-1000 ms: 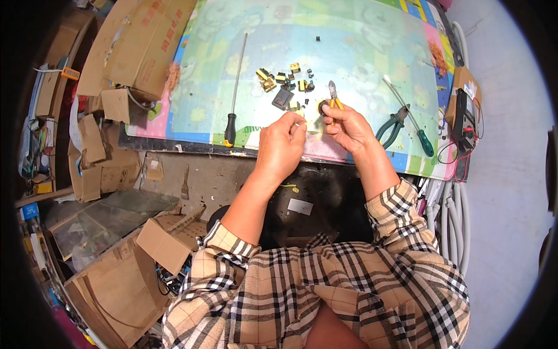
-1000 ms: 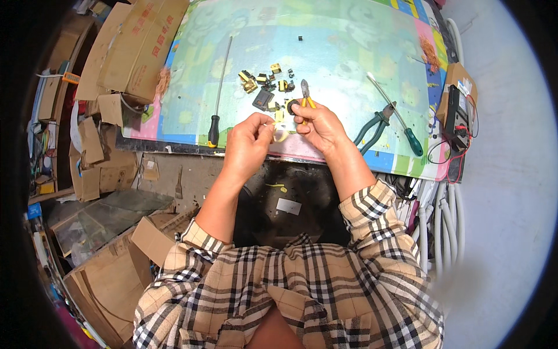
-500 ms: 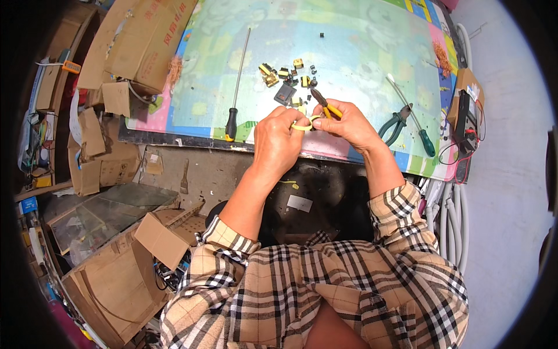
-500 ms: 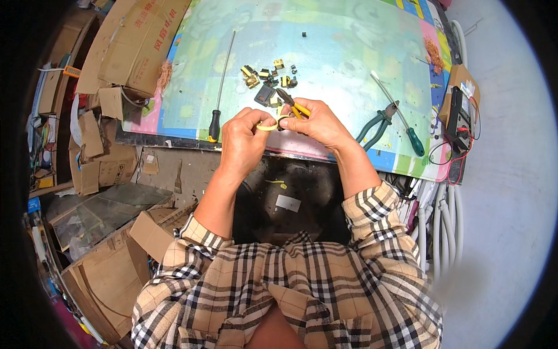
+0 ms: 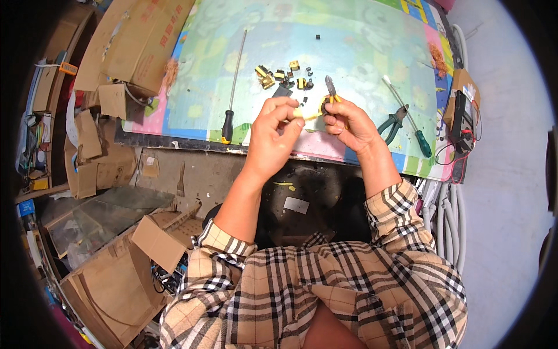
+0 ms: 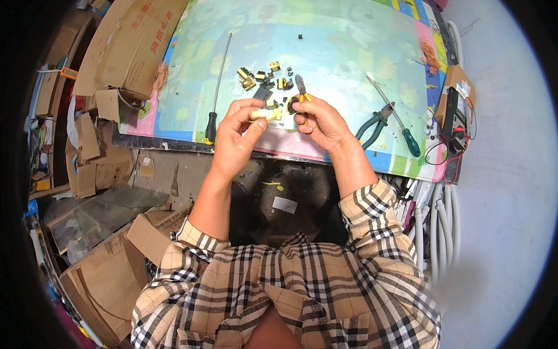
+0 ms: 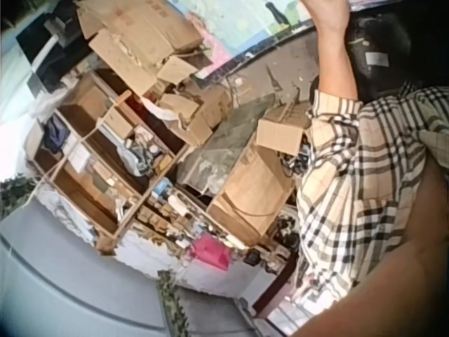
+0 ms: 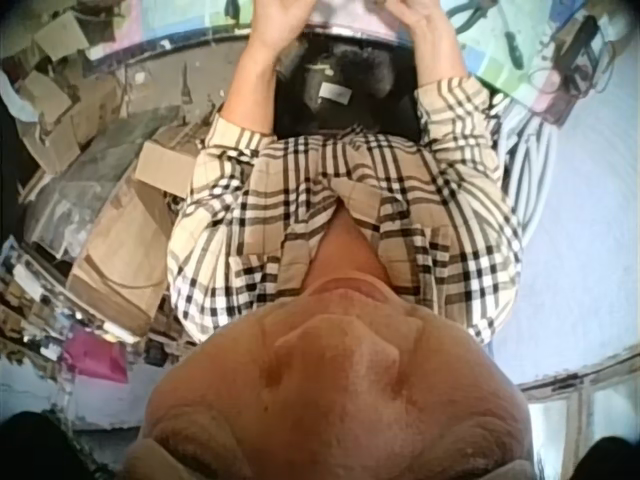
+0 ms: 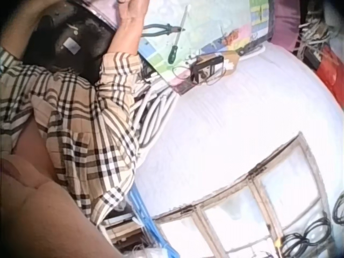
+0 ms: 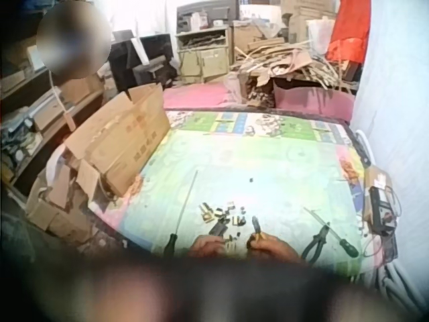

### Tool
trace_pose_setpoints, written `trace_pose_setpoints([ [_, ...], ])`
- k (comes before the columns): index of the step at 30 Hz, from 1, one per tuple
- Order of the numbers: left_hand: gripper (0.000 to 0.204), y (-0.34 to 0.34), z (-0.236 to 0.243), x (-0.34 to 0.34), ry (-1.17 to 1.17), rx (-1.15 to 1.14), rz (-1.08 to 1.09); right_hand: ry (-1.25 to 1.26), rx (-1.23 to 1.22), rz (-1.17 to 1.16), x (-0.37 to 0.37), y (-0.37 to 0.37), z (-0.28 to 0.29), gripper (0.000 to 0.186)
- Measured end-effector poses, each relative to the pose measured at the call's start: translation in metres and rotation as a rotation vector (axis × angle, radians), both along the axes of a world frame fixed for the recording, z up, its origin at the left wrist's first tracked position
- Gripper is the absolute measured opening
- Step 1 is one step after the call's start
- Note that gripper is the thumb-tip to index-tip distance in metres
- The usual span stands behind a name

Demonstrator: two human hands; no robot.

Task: The person disassembles small electronic components on a cluttered workbench using pliers, a screwdriver, and a multimeter. They strip wires, test components, and reassemble parts, occasionally dropping pieces and retrieving them from the floor.

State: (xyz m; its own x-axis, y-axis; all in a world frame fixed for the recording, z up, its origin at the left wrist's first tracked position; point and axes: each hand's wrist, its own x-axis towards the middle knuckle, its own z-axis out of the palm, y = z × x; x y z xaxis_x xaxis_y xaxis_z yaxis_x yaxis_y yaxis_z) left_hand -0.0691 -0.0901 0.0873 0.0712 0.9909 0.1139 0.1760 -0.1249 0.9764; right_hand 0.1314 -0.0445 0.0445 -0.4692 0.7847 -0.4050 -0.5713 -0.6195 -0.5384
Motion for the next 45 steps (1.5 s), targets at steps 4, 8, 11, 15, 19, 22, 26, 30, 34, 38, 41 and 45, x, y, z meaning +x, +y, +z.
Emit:
trace_pose_setpoints([
  [4,0.014,0.005,-0.004,-0.001,-0.370,-0.214,-0.104,-0.253,0.160,0.128,-0.007,-0.007,0.009,0.021],
  [8,0.015,0.004,-0.005,-0.003,-0.518,-0.294,-0.107,-0.430,0.284,0.158,-0.021,-0.016,0.016,0.031],
  [11,0.015,0.002,0.000,-0.005,-0.596,-0.313,-0.073,-0.547,0.342,0.162,-0.022,-0.016,0.016,0.030],
  [15,0.015,0.002,-0.008,-0.008,-0.606,-0.334,-0.074,-0.816,0.774,-0.063,-0.028,-0.020,0.006,0.024],
  [19,0.013,-0.001,0.000,-0.005,-0.603,-0.355,-0.028,-0.921,0.910,-0.065,-0.032,-0.025,0.014,0.023],
  [22,0.012,0.001,-0.010,-0.011,-0.547,-0.317,-0.018,-1.045,0.964,-0.059,-0.031,-0.026,0.018,0.022],
  [26,0.012,0.003,-0.009,-0.013,-0.563,-0.336,0.025,-0.893,0.764,-0.030,-0.020,-0.020,0.010,0.021],
  [30,0.015,0.000,-0.003,-0.014,-0.520,-0.353,0.057,-0.657,0.445,-0.078,-0.013,-0.017,0.013,0.018],
  [34,0.009,-0.003,-0.003,-0.008,-0.332,-0.348,0.066,-0.533,0.368,-0.091,-0.011,-0.013,0.008,0.018],
  [38,0.014,-0.006,-0.015,-0.009,0.080,-0.331,0.127,-0.376,0.269,-0.213,-0.011,-0.010,0.009,0.018],
  [41,0.018,-0.008,-0.014,-0.006,0.032,-0.340,0.087,-0.388,0.322,-0.110,-0.012,-0.012,0.007,0.017],
  [45,0.018,-0.006,-0.004,-0.007,-0.019,-0.421,-0.018,-0.432,0.371,-0.021,-0.021,-0.019,0.011,0.017],
])
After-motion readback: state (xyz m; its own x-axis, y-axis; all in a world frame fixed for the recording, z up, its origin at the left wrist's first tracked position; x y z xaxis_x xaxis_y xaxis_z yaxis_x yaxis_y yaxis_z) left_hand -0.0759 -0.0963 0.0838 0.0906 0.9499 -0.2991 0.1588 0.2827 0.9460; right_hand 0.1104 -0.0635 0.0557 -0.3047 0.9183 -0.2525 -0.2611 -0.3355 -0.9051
